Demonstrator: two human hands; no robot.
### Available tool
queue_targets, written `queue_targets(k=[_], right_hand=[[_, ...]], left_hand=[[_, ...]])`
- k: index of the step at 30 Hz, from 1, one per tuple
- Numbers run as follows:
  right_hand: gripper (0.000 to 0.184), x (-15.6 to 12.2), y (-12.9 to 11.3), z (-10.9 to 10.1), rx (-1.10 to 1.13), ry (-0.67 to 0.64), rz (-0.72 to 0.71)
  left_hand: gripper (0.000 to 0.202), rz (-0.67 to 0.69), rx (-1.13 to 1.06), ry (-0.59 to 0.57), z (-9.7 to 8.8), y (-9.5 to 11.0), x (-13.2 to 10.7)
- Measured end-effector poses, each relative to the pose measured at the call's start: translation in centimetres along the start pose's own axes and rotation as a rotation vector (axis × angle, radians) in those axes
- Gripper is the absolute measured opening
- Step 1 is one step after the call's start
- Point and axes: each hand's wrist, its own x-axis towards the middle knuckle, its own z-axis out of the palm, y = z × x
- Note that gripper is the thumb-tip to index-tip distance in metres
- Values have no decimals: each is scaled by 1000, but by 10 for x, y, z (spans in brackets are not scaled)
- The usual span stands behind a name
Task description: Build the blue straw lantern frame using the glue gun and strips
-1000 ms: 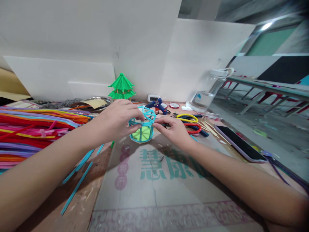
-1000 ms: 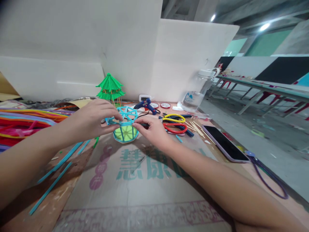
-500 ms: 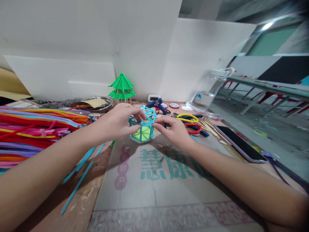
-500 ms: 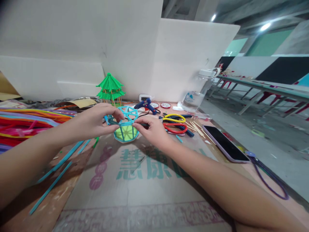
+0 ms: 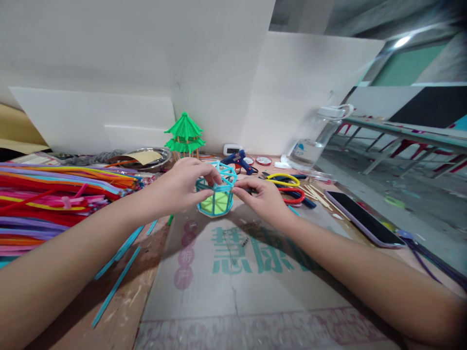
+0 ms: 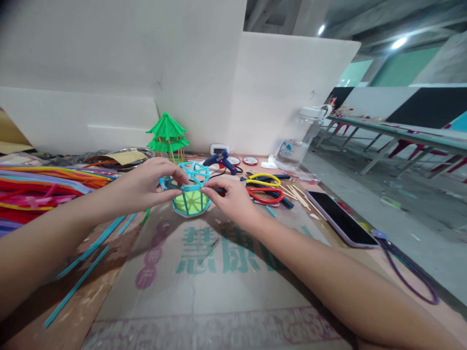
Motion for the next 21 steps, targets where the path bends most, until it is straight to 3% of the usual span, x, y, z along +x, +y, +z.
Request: queue_targets(k=[4, 8, 11, 14, 18, 21], right_hand=[[13, 0, -2, -1, 11, -5, 7], [13, 0, -2, -1, 20, -31, 29], [15, 1, 0, -1, 15, -32, 26], [15, 3, 2, -3, 9, -45, 22], [21, 12, -1, -15, -12, -138, 24], [34, 23, -3, -37, -125, -224, 83]], left_hand=[[20, 11, 11, -32, -16, -2, 0], [28, 4, 116, 74, -28, -4, 1], [43, -75, 221, 128, -31, -6, 3], [39, -112, 215, 131, -29, -8, 3], [25, -32, 48, 63, -22, -10, -1], [31, 62, 14, -33, -15, -14, -4]])
